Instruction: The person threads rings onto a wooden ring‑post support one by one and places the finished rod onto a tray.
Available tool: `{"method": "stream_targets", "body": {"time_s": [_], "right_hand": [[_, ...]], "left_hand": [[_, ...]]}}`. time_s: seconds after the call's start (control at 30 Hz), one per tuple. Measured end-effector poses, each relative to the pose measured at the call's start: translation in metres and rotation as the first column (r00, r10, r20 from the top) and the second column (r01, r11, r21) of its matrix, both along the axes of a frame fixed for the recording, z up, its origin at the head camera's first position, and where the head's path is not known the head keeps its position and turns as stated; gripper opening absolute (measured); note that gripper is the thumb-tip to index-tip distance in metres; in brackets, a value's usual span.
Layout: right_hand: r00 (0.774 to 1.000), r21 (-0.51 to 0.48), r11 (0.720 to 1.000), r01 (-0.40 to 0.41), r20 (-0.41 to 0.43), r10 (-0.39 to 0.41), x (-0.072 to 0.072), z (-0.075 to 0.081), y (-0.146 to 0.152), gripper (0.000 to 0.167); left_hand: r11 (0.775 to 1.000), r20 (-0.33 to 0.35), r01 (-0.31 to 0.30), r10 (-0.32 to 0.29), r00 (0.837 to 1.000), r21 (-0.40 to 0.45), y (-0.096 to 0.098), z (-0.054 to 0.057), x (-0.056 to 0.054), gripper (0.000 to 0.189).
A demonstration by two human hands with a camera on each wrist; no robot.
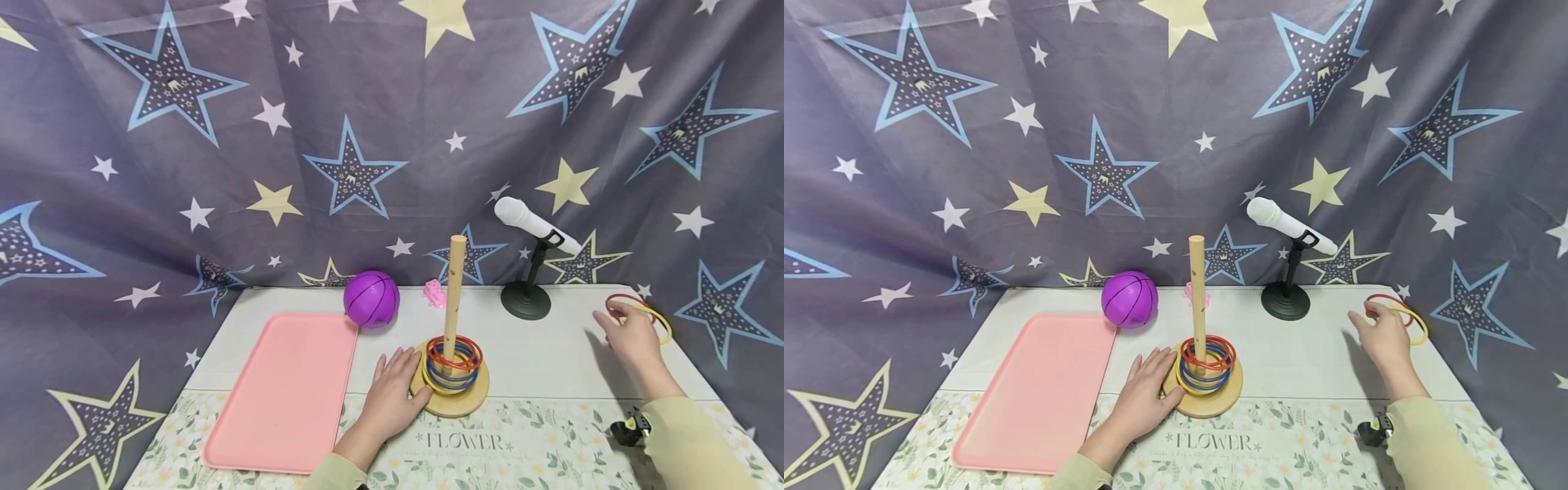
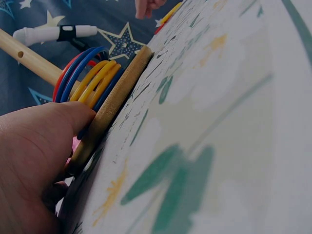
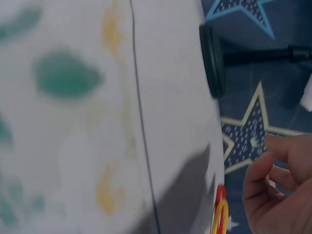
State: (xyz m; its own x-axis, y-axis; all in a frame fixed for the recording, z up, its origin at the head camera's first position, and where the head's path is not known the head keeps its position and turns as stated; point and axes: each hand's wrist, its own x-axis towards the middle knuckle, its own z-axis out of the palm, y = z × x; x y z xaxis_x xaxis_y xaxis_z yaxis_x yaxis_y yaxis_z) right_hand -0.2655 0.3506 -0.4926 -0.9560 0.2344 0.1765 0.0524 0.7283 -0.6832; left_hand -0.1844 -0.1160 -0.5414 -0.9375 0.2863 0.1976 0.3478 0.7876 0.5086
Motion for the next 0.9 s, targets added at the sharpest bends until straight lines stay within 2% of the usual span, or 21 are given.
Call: {"method": "stream_targets", "body": {"time_s": [0.13, 0.3, 0.57, 0.73, 0.9], "right_hand": [[0.999, 0.005, 1.0, 0.029, 0.028, -0.029, -0.002, -0.005, 0.018, 0.061], [0.992, 0.052, 0.994, 0.1, 0.073, -0.104, -0.001, -0.011, 0.036, 0.059], [0.97, -0.074, 0.985, 0.154, 0.2, -0.137, 0.0, -0.02, 0.049, 0.066], [0.964, -0.095, 0.981, 0.172, 0.219, -0.148, 0.001, -0.022, 0.052, 0.067], [0.971, -0.119, 0.98, 0.157, 0.198, -0.132, 0.001, -0.024, 0.053, 0.061]], "left_hand": [[1.0, -0.002, -0.002, 0.002, 1.0, -0.004, 0.0, 0.0, 0.0, 0.071], [1.0, 0.001, 0.0, 0.0, 1.0, 0.0, 0.001, 0.001, 0.0, 0.071], [1.0, 0.004, -0.002, 0.002, 1.0, -0.003, 0.0, 0.001, 0.001, 0.071], [1.0, 0.003, 0.0, 0.0, 1.0, -0.003, 0.0, 0.0, 0.0, 0.071], [1.0, 0.002, 0.0, 0.0, 1.0, 0.0, -0.001, 0.0, 0.0, 0.072]]}}
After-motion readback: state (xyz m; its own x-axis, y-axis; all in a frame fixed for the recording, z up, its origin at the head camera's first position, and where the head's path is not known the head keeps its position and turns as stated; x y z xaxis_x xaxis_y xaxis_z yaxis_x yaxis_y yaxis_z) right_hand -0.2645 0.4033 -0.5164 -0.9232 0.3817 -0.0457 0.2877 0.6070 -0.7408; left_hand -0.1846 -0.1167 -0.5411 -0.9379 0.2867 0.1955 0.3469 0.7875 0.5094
